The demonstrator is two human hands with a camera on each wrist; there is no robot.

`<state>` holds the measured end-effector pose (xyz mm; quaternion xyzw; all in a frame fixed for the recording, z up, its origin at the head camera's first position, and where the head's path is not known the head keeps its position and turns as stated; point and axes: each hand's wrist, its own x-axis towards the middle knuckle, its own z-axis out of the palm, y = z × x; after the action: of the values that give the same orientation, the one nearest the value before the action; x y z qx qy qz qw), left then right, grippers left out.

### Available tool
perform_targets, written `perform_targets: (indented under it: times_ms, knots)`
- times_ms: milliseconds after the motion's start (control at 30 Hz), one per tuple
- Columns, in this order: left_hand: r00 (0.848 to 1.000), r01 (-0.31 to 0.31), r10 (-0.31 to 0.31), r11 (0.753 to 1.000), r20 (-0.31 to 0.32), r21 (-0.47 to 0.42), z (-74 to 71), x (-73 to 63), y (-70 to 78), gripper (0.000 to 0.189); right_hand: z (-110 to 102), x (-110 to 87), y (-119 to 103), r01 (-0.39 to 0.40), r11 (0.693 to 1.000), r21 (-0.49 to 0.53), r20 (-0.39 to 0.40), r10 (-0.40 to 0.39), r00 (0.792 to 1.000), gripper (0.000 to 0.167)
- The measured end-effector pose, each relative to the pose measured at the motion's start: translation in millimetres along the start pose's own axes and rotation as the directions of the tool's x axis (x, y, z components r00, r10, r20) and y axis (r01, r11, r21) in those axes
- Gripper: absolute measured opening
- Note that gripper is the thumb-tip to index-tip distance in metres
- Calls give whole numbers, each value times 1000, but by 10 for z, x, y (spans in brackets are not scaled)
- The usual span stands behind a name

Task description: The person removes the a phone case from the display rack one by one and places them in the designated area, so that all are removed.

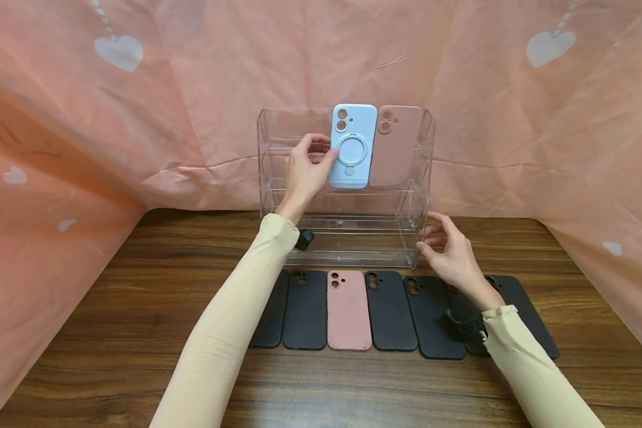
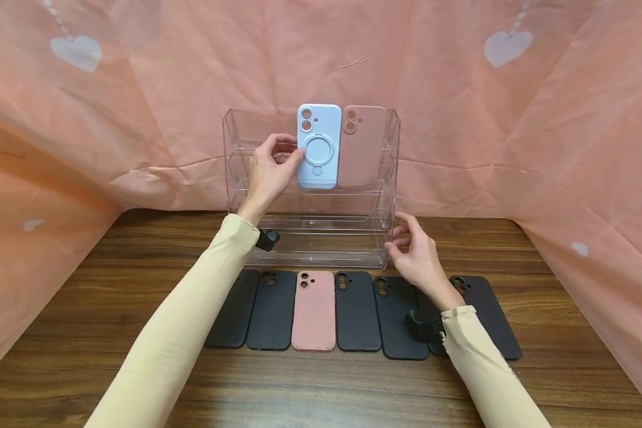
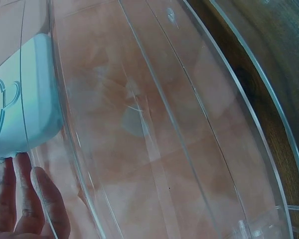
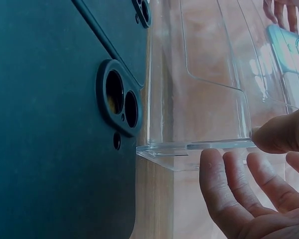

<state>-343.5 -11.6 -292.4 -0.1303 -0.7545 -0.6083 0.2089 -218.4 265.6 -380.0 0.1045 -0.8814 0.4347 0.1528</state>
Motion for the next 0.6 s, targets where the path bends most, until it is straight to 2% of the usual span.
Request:
perform_targets:
  times_ms: [200,600]
  knots:
    - [1000,-20,20,999,11,-37,-3,8,-23,23,-3,3,23,2,1000,9,4,-2,1000,65]
    - [999,-35,37,997,37,-68,-98,14,-52,21,22,15,41,12,1000,16,3,-12,1000,65]
